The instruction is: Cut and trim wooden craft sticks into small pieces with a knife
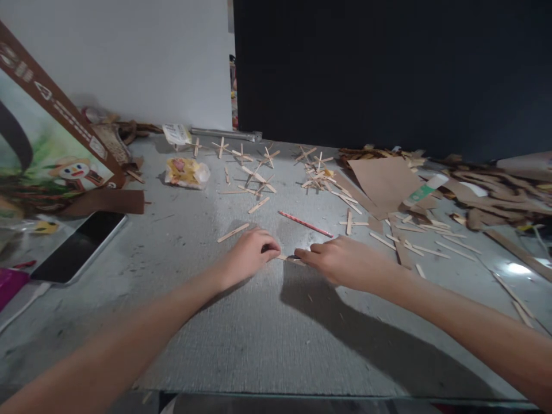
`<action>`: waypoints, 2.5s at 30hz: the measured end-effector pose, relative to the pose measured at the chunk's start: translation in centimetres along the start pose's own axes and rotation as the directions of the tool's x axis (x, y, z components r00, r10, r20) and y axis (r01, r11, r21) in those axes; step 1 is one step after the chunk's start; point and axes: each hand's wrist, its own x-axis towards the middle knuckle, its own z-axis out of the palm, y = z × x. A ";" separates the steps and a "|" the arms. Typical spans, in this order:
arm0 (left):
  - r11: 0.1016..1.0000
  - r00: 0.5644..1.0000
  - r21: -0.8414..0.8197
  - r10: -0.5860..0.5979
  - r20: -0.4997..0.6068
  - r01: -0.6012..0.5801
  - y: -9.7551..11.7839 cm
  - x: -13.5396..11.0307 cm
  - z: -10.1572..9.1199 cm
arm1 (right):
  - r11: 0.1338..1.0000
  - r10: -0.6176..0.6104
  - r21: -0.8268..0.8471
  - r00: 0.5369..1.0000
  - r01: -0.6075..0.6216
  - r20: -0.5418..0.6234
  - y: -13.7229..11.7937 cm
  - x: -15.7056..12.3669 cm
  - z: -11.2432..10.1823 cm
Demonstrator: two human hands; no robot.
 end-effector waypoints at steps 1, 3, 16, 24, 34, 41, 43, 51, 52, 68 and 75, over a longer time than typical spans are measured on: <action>1.000 1.000 0.001 0.002 0.001 -0.002 0.0 0.0 0.0 | 1.000 -0.009 -0.016 1.000 0.009 0.012 -0.1 0.1 -0.2; 1.000 1.000 0.006 0.009 0.006 -0.009 -0.1 0.1 0.0 | 0.999 -0.024 -0.035 0.999 0.025 0.027 -0.3 0.2 -0.6; 1.000 1.000 0.018 -0.006 0.001 0.006 -0.3 0.1 0.2 | 0.997 -0.076 0.005 0.997 0.075 0.017 -0.7 2.2 -3.1; 1.000 1.000 0.020 -0.013 -0.008 0.013 -0.4 0.1 0.3 | 1.000 -0.021 0.020 0.995 0.019 0.094 -1.5 3.3 -4.2; 0.996 1.000 0.084 -0.011 0.029 0.009 0.7 -0.3 -0.4 | 0.964 0.070 0.237 0.977 -0.118 0.203 -0.3 3.2 -3.7; 0.999 1.000 0.038 -0.014 0.018 0.013 0.4 -0.2 0.0 | 0.843 0.085 0.515 0.985 -0.153 0.153 0.2 3.0 -2.6; 1.000 0.999 0.015 -0.027 0.019 0.027 0.3 0.0 0.1 | 0.812 0.084 0.565 0.987 -0.148 0.138 0.3 3.0 -2.3; 0.996 0.995 -0.017 -0.091 0.046 0.092 0.5 0.5 0.1 | 0.516 0.087 0.807 0.954 -0.288 0.285 1.4 2.9 -1.7; 0.995 0.994 -0.014 -0.096 0.048 0.096 0.6 0.5 0.1 | 0.462 0.101 0.816 0.934 -0.348 0.342 1.4 2.8 -1.8; 0.988 0.985 -0.005 -0.151 0.084 0.152 0.9 0.6 -0.3 | -0.086 -0.008 0.801 0.805 -0.592 0.594 2.0 2.7 0.0; 0.992 0.990 0.026 -0.128 0.056 0.126 1.0 0.3 -0.1 | -0.069 0.137 0.879 0.869 -0.471 0.476 2.3 2.2 0.2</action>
